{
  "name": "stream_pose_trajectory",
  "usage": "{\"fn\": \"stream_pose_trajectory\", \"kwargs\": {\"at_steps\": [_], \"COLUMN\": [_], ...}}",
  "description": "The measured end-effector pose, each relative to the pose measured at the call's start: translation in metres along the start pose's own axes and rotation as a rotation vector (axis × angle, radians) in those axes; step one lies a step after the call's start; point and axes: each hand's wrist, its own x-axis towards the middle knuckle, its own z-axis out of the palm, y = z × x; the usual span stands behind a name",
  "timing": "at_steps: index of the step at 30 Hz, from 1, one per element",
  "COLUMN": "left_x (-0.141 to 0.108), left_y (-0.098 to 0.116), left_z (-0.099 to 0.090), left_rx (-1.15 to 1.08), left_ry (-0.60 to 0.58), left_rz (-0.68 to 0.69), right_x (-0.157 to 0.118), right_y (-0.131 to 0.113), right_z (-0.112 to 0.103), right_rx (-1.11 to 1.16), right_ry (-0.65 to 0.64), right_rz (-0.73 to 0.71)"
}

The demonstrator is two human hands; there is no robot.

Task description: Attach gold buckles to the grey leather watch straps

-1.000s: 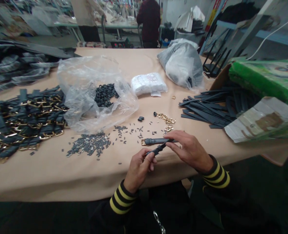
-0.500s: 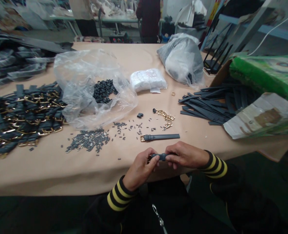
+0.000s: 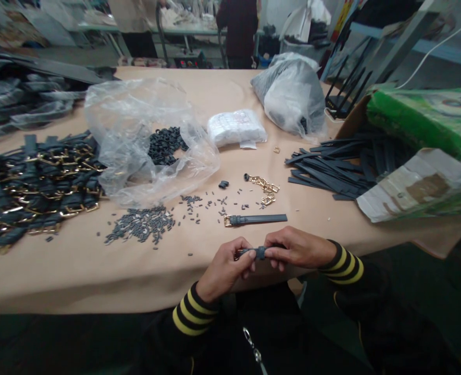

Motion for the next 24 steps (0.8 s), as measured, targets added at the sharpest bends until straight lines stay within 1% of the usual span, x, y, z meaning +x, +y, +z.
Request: {"fn": "stream_pose_trajectory", "kwargs": {"at_steps": [1,4,6,8,11,14,17,21,24], "left_x": [0.0,0.001,0.0,-0.001,-0.001,-0.001,0.0,0.006,0.016], "left_y": [0.0,0.002,0.004,0.006,0.005,-0.002,-0.008,-0.007,-0.002], "left_z": [0.001,0.003,0.004,0.002,0.0,0.0,0.003,0.005,0.003], "left_rx": [0.048,0.262,0.314,0.256,0.047,-0.108,-0.099,0.007,0.072], "left_ry": [0.029,0.143,0.162,0.106,-0.014,-0.054,-0.057,-0.073,-0.035], "left_rz": [0.009,0.083,0.115,0.097,0.05,0.04,0.036,0.098,0.129], "right_x": [0.0,0.003,0.004,0.004,0.003,0.002,0.004,0.008,0.015], "right_y": [0.001,0.003,0.004,0.003,0.001,0.0,0.0,0.001,0.005], "right_z": [0.0,0.002,0.003,0.003,0.002,0.001,0.001,0.005,0.007], "right_rx": [-0.042,-0.218,-0.253,-0.19,-0.062,-0.067,-0.091,-0.119,-0.101], "right_ry": [0.012,0.101,0.133,0.111,0.053,0.029,0.026,0.122,0.157], "right_rz": [-0.011,-0.074,-0.096,-0.083,-0.05,-0.033,-0.026,-0.07,-0.123]}}
